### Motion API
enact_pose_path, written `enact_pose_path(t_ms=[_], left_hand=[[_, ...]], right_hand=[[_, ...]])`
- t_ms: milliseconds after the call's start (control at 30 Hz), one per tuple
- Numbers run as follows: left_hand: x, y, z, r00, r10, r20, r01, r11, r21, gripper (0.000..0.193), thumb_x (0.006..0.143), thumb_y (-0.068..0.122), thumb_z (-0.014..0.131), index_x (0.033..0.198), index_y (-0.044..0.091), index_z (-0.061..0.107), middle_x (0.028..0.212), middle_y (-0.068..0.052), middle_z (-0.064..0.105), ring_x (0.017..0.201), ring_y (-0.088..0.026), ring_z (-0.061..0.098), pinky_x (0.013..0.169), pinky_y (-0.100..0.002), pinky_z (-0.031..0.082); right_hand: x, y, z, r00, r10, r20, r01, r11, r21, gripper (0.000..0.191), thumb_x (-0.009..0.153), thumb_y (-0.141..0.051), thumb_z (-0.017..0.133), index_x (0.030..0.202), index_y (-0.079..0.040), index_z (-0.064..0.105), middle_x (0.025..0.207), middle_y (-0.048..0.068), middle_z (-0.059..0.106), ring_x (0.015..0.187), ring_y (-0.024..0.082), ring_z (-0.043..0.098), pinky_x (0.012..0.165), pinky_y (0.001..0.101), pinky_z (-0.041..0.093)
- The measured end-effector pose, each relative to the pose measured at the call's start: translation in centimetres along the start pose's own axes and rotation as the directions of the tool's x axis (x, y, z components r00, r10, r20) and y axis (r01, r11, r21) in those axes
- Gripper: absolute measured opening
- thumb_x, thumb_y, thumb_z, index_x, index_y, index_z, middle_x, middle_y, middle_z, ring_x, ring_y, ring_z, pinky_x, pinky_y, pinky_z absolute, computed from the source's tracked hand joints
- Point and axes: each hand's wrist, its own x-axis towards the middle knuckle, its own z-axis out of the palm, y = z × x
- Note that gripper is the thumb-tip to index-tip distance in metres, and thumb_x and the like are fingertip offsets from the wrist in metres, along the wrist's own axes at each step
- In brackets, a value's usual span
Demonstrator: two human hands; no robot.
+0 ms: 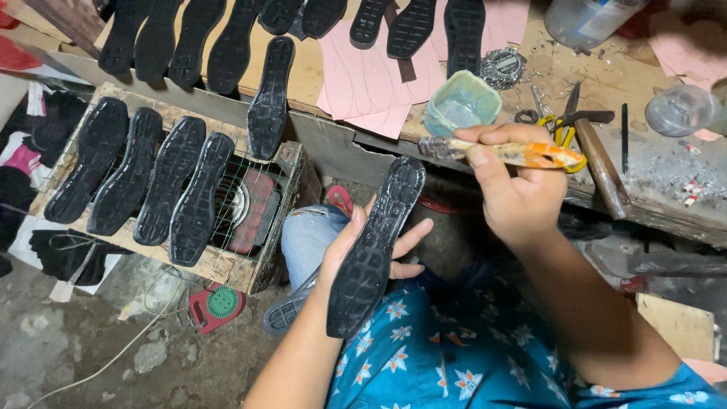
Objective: The person applies adhesive to black shoe soles using a brush, repeatedly dipping the brush into a small container. They handle multiple soles one at a time, coating the textured surfaces and placing them on a wire rack. The person also pours additional adhesive from a red tin into the container during the process.
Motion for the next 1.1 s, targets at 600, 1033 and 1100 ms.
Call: enact_pose_path(t_ms=[600,1033,1100], left_hand=[[-0.2,0.3,0.7,0.993,0.074,-0.089,-0.103,0.918,-0.384,0.079,0.109,0.059,0.034,0.164,0.003,0.03,0.165,-0.017,0.039,0.153,-0.039,0.031,0.108,-0.069,0.044],[-0.7,0.0,3.1,0.992,0.127,0.029,-0.115,0.957,-0.266,0.093,0.101,0.074,0.035,0.162,0.004,0.029,0.163,-0.012,0.04,0.156,-0.029,0.031,0.123,-0.065,0.025],[-0.6,0.1,3.0,0.99,0.127,0.058,-0.107,0.959,-0.263,0.093,0.101,0.074,0.035,0.162,0.004,0.029,0.161,-0.013,0.041,0.155,-0.028,0.035,0.124,-0.063,0.025]], right_hand=[[-0.9,0.3,-1.6,0.989,0.126,-0.077,-0.113,0.982,0.152,0.015,0.113,-0.002,0.053,0.127,-0.006,0.05,0.127,0.023,0.07,0.097,0.023,0.073,0.084,0.0334,0.061],[-1.6,0.1,-0.2,0.991,0.115,0.066,-0.11,0.992,-0.066,0.021,0.105,0.006,0.062,0.121,-0.001,0.049,0.124,0.022,0.068,0.108,0.021,0.069,0.1,0.0352,0.058],[-1.8,-1.0,-0.5,0.977,0.058,0.203,-0.037,0.994,-0.106,0.021,0.103,0.006,0.062,0.121,0.001,0.052,0.125,0.021,0.068,0.114,0.021,0.067,0.108,0.0366,0.055]])
